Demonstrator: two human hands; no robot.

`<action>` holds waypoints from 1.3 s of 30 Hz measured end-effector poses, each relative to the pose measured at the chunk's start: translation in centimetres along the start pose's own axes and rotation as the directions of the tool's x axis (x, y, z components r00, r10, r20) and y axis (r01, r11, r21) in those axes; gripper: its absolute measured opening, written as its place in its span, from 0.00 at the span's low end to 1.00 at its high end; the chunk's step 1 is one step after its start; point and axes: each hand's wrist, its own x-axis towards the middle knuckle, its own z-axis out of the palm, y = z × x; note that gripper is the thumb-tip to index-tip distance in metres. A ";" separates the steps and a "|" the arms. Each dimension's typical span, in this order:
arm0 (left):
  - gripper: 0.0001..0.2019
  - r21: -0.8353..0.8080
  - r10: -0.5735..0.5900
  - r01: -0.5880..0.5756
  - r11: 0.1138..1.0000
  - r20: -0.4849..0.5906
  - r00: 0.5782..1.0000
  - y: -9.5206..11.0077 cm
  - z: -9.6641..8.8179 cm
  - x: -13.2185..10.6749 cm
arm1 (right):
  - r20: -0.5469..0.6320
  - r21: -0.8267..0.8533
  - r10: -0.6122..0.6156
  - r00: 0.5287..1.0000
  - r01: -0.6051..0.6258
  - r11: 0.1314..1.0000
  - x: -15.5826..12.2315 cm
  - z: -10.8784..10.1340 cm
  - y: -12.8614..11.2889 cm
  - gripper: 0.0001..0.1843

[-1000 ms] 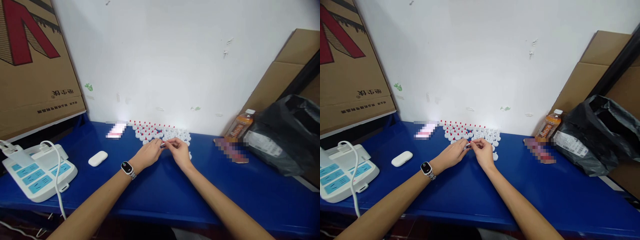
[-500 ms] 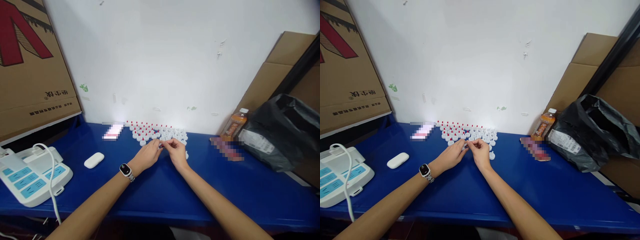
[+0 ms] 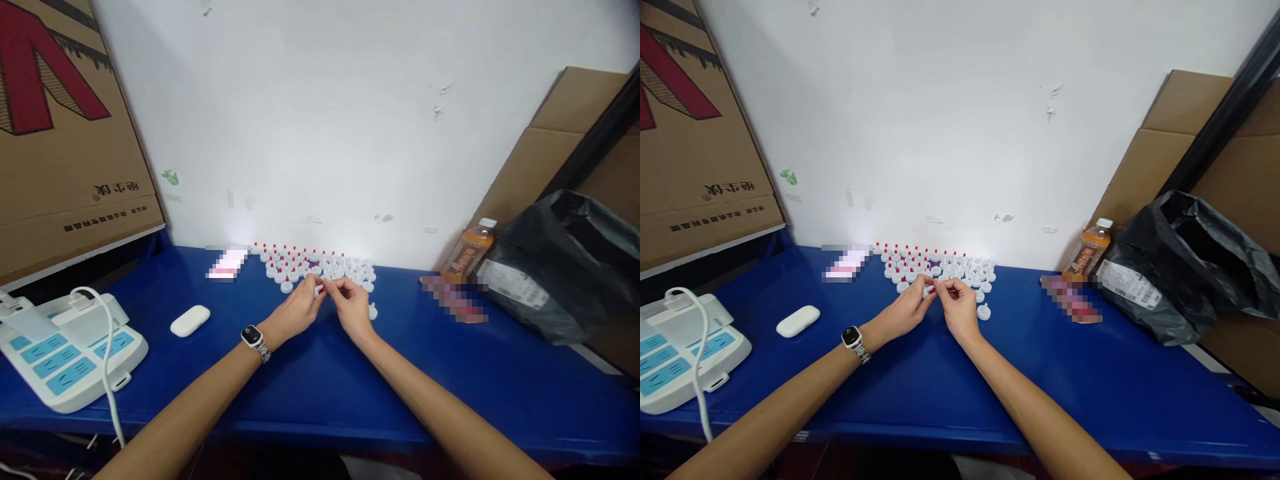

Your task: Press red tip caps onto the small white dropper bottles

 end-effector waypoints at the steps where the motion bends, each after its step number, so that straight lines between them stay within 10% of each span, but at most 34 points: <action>1: 0.08 -0.006 0.016 -0.016 1.000 0.001 1.000 0.1 -0.1 0.1 | 0.011 0.000 0.009 1.000 -0.009 1.000 0.0 0.1 0.1 0.19; 12: 0.15 -0.022 0.058 -0.058 0.998 -0.017 0.998 -0.5 -1.2 0.3 | 0.137 0.128 0.130 0.982 -0.148 0.981 1.6 0.2 -0.6 0.19; 24: 0.15 0.162 -0.097 0.128 0.978 -0.184 0.978 -4.6 -5.7 0.4 | 0.354 -0.468 -0.004 0.935 0.181 0.865 8.2 2.3 -0.2 0.03; 39: 0.09 0.214 -0.162 0.184 0.959 -0.113 0.980 -4.1 -4.9 0.3 | 0.483 -0.511 0.104 0.870 0.184 0.840 9.2 3.1 1.7 0.03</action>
